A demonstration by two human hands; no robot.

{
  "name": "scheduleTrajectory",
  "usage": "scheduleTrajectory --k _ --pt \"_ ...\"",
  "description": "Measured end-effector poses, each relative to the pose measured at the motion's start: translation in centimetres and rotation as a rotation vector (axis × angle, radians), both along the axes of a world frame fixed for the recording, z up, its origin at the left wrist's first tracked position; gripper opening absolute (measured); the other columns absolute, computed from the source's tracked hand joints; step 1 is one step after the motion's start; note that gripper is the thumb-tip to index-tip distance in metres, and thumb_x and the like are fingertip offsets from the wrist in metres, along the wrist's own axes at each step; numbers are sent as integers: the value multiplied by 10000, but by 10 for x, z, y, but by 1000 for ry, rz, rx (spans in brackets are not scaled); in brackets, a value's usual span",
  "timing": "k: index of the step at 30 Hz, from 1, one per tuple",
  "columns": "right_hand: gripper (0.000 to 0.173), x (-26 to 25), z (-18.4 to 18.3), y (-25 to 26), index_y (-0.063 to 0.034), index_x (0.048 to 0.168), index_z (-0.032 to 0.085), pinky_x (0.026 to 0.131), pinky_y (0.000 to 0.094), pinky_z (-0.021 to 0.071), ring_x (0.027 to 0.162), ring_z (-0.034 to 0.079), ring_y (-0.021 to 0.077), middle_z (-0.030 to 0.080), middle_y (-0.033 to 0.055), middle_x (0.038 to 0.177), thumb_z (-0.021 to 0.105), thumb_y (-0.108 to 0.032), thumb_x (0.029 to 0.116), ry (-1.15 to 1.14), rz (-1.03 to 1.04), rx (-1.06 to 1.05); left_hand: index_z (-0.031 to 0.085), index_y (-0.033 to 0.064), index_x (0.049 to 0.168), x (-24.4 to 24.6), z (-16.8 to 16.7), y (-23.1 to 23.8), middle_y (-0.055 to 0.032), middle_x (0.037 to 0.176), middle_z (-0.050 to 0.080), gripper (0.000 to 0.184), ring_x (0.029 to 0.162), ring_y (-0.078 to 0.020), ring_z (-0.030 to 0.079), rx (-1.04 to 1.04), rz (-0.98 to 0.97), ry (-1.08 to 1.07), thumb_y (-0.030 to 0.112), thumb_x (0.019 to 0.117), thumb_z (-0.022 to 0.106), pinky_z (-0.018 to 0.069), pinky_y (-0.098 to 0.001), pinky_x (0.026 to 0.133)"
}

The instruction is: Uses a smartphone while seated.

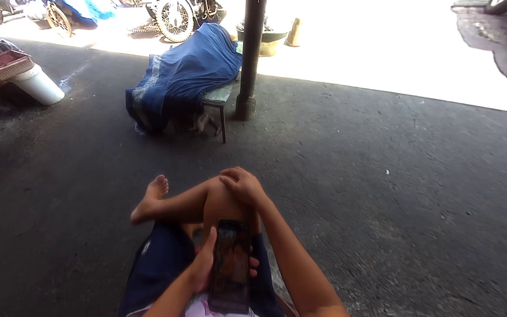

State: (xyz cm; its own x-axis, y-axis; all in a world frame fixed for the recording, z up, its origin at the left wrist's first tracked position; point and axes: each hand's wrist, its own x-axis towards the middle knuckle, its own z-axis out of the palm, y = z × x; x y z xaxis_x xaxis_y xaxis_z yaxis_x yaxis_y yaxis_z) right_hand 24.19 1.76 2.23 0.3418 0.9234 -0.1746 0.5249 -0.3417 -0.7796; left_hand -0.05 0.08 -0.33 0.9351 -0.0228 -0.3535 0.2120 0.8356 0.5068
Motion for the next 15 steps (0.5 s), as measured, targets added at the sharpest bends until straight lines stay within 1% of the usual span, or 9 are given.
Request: scheduleTrajectory --k 2,5,9,15 --pt "418 0 0 0 -199 1311 679 1067 506 427 1267 575 225 639 45 1334 496 -464 1046 1 -1 -8 444 53 1446 0 -1 0 -203 1363 617 947 1236 -361 626 -6 -2 -6 801 935 170 523 -502 1035" --pt "417 0 -1 1 -201 1310 681 1065 514 426 1267 575 226 641 44 1331 496 -464 1045 3 -2 -7 451 59 1446 0 -2 1 -202 1364 617 942 1240 -364 624 -11 -2 -14 806 932 192 520 -504 1039" --pt "423 1 -2 1 -194 1316 677 1067 521 427 1272 575 233 639 50 1339 500 -464 1043 4 0 -1 445 53 1442 0 0 1 -204 1359 618 935 1232 -366 627 -1 1 0 792 942 165 524 -508 1034" --pt "412 1 -1 1 -198 1312 680 1067 516 427 1269 575 227 642 46 1332 504 -456 1043 10 -2 2 448 57 1442 0 -1 1 -205 1364 615 930 1237 -367 624 -6 0 -7 795 941 184 523 -506 1036"
